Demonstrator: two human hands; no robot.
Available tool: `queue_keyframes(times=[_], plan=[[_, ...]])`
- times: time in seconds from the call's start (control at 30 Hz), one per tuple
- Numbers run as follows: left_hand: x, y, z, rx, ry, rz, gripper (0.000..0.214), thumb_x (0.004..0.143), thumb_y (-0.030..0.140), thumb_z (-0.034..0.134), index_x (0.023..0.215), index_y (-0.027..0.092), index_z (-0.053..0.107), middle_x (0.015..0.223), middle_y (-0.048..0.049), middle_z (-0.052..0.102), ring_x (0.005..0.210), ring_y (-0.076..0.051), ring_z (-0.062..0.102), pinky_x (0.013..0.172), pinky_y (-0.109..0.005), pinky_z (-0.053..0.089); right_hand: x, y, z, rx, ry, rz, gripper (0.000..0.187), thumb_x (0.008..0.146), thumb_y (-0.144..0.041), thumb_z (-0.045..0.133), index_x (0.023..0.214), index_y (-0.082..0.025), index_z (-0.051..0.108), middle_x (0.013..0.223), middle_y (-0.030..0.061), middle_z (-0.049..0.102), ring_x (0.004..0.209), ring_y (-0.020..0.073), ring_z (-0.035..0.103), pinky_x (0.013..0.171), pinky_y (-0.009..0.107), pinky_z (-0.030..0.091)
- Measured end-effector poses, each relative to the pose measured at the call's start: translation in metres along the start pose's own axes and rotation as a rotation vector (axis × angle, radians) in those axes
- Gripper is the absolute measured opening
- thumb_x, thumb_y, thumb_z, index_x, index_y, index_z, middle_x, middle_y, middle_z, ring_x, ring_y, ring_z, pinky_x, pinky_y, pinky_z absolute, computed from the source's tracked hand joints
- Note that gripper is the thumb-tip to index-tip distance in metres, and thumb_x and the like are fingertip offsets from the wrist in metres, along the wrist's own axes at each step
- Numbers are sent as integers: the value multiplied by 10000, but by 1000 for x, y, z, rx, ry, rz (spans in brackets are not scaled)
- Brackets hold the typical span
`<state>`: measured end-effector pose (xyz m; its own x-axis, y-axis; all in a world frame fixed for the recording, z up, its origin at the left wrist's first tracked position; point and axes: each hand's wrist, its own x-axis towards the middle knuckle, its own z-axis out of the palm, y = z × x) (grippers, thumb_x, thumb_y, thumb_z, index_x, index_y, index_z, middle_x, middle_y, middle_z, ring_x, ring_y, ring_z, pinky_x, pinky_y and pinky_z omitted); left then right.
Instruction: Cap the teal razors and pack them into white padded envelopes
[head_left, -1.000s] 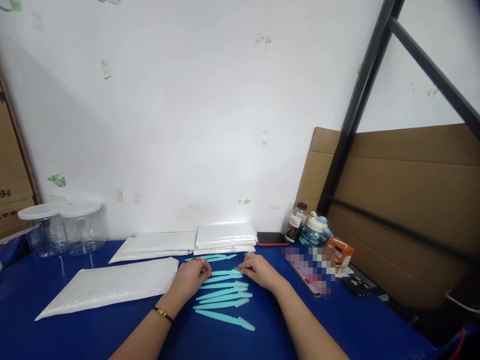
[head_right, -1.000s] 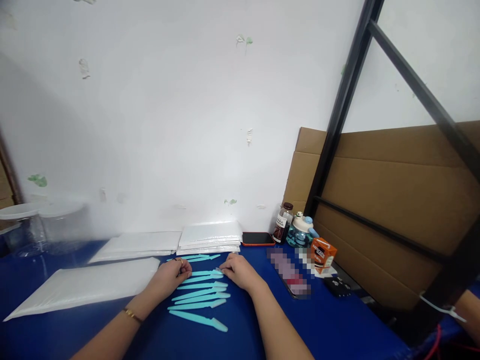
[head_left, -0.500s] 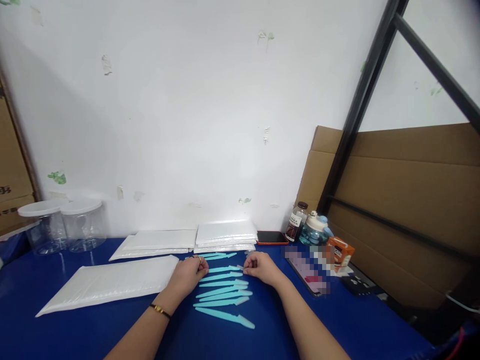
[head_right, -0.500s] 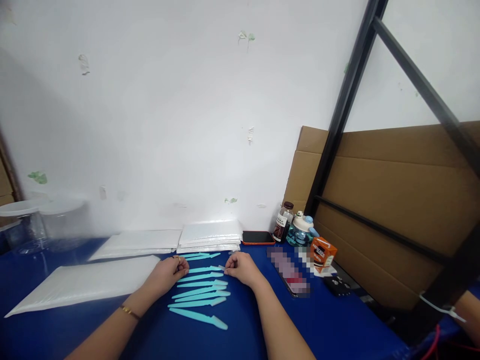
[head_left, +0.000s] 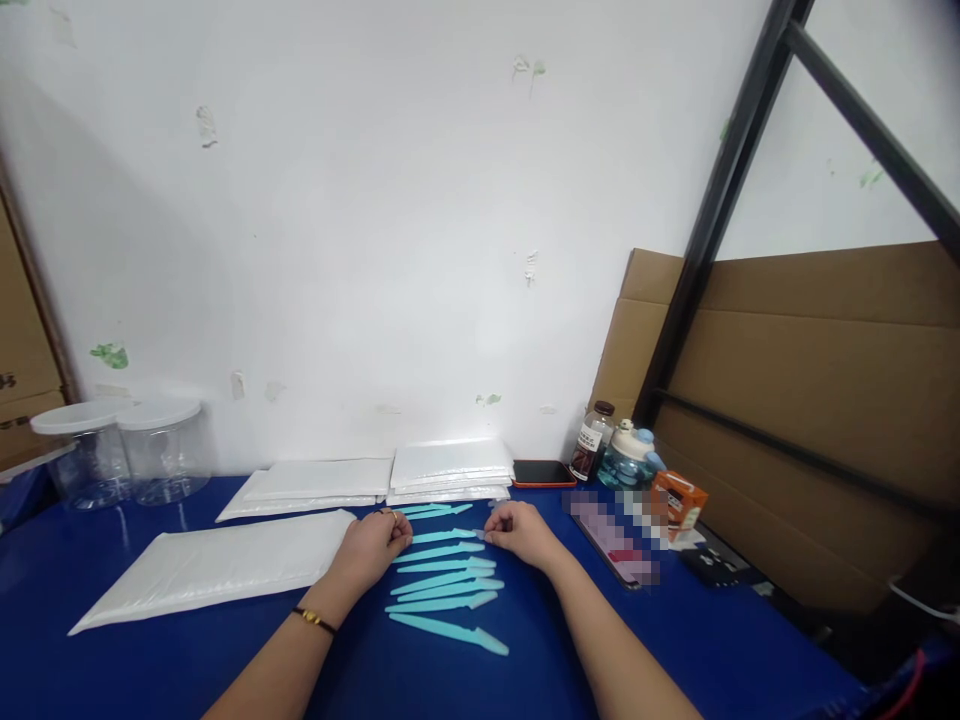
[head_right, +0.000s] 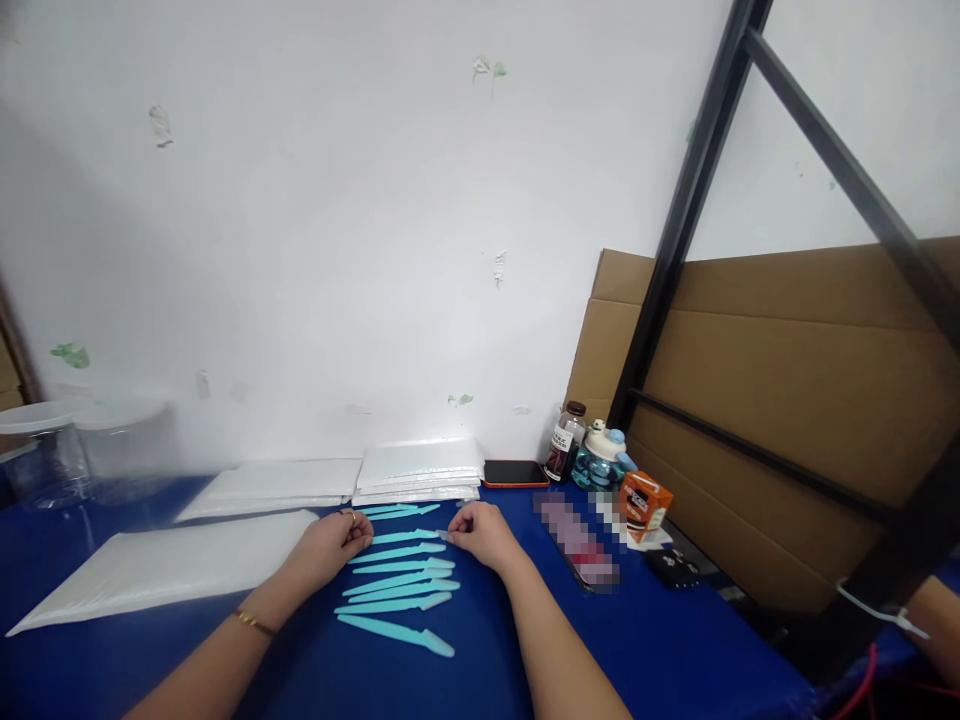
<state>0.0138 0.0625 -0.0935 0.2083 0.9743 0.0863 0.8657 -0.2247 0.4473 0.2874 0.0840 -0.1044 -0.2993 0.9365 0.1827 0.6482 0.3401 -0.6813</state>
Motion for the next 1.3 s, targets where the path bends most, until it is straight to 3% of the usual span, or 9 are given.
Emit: queue_keyframes(times=[0.3, 0.37, 0.5, 0.6, 0.73, 0.93, 1.17, 1.3], plan=[[1, 3, 7, -83, -74, 63, 156, 755, 293, 501, 782, 202, 625, 736, 10, 628, 694, -132, 557, 614, -211, 376, 2, -2, 13, 10, -84, -79, 103, 701, -241, 638, 733, -182, 717, 636, 6, 651, 545, 116, 530, 501, 199, 373], [1, 3, 6, -60, -41, 76, 170, 773, 308, 496, 808, 208, 630, 794, -2, 634, 749, -145, 559, 664, -226, 393, 2, 3, 7, -18, -27, -102, 127, 733, -245, 607, 781, -188, 710, 695, 15, 652, 598, 132, 549, 546, 212, 402], [1, 2, 6, 82, 104, 122, 272, 818, 320, 474, 1040, 251, 616, 1123, -37, 575, 1048, -208, 464, 874, -299, 355, 3, 17, -9, -170, 217, -55, 204, 766, -146, 517, 898, -193, 665, 882, 48, 619, 773, 167, 570, 723, 269, 436], [0, 2, 9, 155, 114, 113, 330, 851, 351, 435, 1142, 280, 573, 1205, -37, 537, 1123, -236, 392, 933, -352, 306, 4, 23, -13, -258, 200, -37, 244, 758, -114, 512, 938, -208, 647, 964, 56, 583, 880, 184, 560, 798, 287, 419], [-2, 6, 7, 168, 128, 127, 284, 839, 349, 461, 1077, 280, 601, 1124, -31, 582, 1103, -230, 412, 920, -342, 302, 4, 20, -11, -326, 152, -87, 140, 777, -150, 536, 845, -206, 645, 934, 47, 580, 918, 186, 544, 806, 269, 402], [-1, 10, -3, 120, 31, 95, 155, 807, 241, 467, 772, 228, 618, 845, -10, 649, 853, -172, 555, 704, -261, 350, 2, 8, -9, -308, 39, -185, 127, 830, -157, 498, 822, -189, 620, 906, 38, 592, 832, 153, 554, 736, 232, 407], [1, 6, -1, 53, 30, 145, 129, 779, 313, 518, 793, 246, 626, 813, 15, 640, 771, -144, 566, 647, -226, 346, 0, 1, -6, -294, 15, -225, 132, 840, -156, 486, 839, -193, 612, 881, 37, 590, 807, 151, 555, 727, 230, 406], [1, 6, -1, 68, -2, 144, 127, 769, 269, 509, 743, 235, 629, 773, 15, 642, 723, -137, 567, 621, -226, 333, 0, 1, -7, -288, 0, -240, 150, 843, -146, 468, 830, -190, 610, 875, 35, 591, 804, 149, 556, 730, 230, 407]])
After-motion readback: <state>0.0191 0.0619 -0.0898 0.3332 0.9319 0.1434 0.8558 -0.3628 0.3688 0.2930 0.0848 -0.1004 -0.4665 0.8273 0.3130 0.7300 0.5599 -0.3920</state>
